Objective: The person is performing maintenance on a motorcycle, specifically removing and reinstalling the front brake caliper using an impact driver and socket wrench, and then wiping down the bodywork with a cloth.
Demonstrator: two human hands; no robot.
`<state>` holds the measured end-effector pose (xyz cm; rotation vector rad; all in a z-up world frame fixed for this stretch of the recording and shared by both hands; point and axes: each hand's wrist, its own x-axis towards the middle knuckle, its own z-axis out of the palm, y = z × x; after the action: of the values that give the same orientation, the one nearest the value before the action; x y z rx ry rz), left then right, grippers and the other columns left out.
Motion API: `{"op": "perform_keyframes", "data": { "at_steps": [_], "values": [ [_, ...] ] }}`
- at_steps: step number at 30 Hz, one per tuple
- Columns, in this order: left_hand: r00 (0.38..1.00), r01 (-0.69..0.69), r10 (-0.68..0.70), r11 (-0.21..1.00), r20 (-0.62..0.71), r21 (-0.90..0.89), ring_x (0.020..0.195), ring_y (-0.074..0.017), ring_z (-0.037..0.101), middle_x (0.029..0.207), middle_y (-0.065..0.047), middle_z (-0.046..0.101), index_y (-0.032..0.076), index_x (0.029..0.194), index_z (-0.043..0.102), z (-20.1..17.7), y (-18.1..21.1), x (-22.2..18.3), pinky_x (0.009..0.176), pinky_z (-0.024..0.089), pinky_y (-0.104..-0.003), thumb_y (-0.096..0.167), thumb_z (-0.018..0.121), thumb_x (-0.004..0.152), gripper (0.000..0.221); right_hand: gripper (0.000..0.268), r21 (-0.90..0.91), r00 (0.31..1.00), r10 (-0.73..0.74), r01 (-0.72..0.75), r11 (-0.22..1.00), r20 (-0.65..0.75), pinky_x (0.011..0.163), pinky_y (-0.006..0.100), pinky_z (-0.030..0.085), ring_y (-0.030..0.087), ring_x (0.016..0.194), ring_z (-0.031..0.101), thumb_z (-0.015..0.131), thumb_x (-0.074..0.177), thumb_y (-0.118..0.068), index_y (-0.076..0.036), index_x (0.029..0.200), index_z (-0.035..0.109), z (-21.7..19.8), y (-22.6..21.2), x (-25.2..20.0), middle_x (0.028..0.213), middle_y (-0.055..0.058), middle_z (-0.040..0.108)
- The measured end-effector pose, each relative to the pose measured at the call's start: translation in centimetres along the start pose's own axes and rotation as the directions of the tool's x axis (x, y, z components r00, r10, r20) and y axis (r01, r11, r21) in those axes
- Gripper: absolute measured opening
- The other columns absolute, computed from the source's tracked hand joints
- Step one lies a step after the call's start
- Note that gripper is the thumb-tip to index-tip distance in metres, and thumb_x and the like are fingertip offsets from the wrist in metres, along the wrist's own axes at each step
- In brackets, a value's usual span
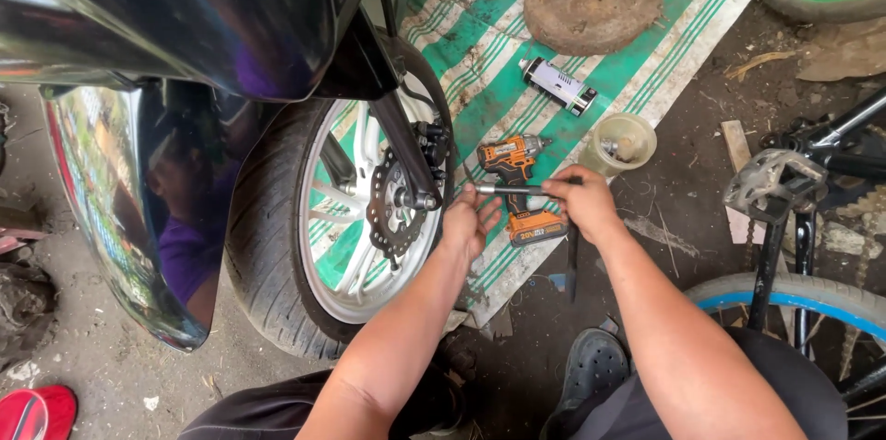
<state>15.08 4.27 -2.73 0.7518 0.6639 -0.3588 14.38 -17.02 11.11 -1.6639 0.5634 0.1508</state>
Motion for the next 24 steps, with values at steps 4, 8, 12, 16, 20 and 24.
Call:
{"op": "perform_keyframes", "data": {
  "at_steps": [4,8,12,16,20,24],
  "values": [
    [0.999,-0.054,0.054,0.997,-0.001,0.053,0.105,-0.0293,0.084,0.128,-0.003,0.080,0.023,0.140,0.068,4.0,1.2,-3.5,0.089,0.071,-0.047,0.048,0.055,0.119,0.035,0.022,0.178,0.993,0.117,-0.112,0.978,-0.021,0.035,0.032,0.045,0.016,0.047,0.051,0.087,0.093,-0.014,-0.007,0.099,0.067,-1.1,-1.7,-1.1,0.072,0.020,0.067],
    [0.974,-0.227,0.227,0.974,0.000,-0.018,0.099,-0.0273,0.085,0.126,-0.004,0.073,0.017,0.148,0.064,7.0,5.6,-6.5,0.084,0.072,-0.044,0.040,0.048,0.122,0.038,0.022,0.195,0.999,-0.035,0.028,0.980,0.031,0.039,0.030,0.047,0.012,0.051,0.055,0.088,0.096,-0.011,-0.006,0.100,0.067,0.4,-4.5,-1.2,0.077,0.022,0.070],
    [0.944,-0.325,0.327,0.945,0.050,-0.040,0.095,-0.0258,0.084,0.137,-0.011,0.075,0.014,0.151,0.061,7.9,9.3,-7.7,0.082,0.073,-0.040,0.037,0.043,0.124,0.040,0.016,0.260,0.982,-0.183,0.163,0.952,0.055,0.041,0.031,0.051,0.013,0.053,0.061,0.086,0.100,-0.006,-0.002,0.098,0.070,1.7,-6.3,-1.9,0.079,0.025,0.071],
    [0.932,-0.352,0.356,0.934,0.072,-0.061,0.101,-0.0264,0.084,0.144,-0.013,0.074,0.012,0.150,0.061,8.0,10.3,-7.5,0.086,0.073,-0.041,0.036,0.042,0.124,0.040,0.016,0.286,0.977,-0.202,0.175,0.942,0.068,0.043,0.031,0.052,0.013,0.055,0.062,0.084,0.102,-0.006,-0.001,0.099,0.070,2.4,-6.8,-1.4,0.080,0.026,0.072],
    [0.943,-0.327,0.332,0.940,0.038,-0.095,0.098,-0.0263,0.084,0.142,-0.014,0.075,0.011,0.150,0.061,7.5,10.2,-6.6,0.086,0.073,-0.042,0.035,0.041,0.124,0.040,0.017,0.225,0.968,-0.245,0.226,0.948,0.057,0.041,0.031,0.052,0.014,0.053,0.063,0.087,0.099,-0.005,0.000,0.098,0.071,2.7,-7.0,-0.9,0.072,0.022,0.068],
    [0.943,-0.332,0.334,0.940,0.005,-0.079,0.102,-0.0268,0.084,0.144,-0.015,0.075,0.011,0.149,0.062,7.5,10.2,-7.2,0.089,0.072,-0.045,0.035,0.041,0.125,0.041,0.018,0.170,0.957,-0.286,0.274,0.946,0.044,0.039,0.031,0.050,0.017,0.048,0.062,0.089,0.097,-0.005,0.001,0.098,0.072,2.9,-7.3,-1.1,0.060,0.019,0.061]
  ]
}}
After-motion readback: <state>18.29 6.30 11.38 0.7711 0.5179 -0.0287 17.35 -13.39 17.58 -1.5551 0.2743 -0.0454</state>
